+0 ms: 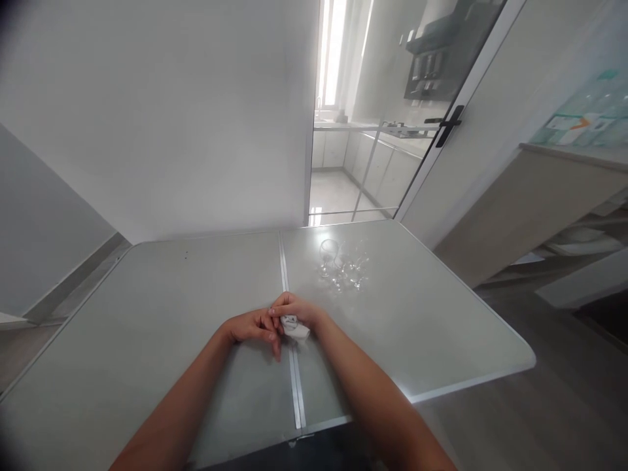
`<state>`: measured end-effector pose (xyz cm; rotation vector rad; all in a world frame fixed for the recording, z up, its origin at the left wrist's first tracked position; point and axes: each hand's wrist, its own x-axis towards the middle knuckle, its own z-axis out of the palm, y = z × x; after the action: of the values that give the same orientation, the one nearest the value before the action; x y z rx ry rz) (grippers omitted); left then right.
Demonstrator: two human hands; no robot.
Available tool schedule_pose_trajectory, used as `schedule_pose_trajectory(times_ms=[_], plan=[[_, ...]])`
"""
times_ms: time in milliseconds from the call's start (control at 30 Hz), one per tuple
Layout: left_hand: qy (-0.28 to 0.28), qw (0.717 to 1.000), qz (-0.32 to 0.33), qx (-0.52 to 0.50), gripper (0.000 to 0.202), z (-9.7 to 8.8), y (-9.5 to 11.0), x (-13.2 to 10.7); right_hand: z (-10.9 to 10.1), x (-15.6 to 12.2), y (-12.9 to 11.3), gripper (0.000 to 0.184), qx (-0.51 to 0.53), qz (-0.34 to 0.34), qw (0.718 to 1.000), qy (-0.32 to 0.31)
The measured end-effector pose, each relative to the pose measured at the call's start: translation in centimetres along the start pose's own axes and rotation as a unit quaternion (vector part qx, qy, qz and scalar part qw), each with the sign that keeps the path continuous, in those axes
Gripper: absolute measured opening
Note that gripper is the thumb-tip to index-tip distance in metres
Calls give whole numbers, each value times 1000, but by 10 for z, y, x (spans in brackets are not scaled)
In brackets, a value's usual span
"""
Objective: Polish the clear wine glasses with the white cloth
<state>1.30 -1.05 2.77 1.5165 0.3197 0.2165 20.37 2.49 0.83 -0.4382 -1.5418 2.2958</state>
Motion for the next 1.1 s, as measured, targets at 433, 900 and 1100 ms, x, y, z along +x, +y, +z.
schedule_pose_trajectory(times_ms=[433,900,1100], plan=[[0,1000,8,4,42,2,3,2,-1,-1,-2,37,-14,8,1000,1],[8,1000,3,-1,40,1,1,0,-1,0,0,36,-12,-11,1000,2],[13,1000,9,16,41,2,3,0,-3,2,2,36,-10,-14,1000,-5]])
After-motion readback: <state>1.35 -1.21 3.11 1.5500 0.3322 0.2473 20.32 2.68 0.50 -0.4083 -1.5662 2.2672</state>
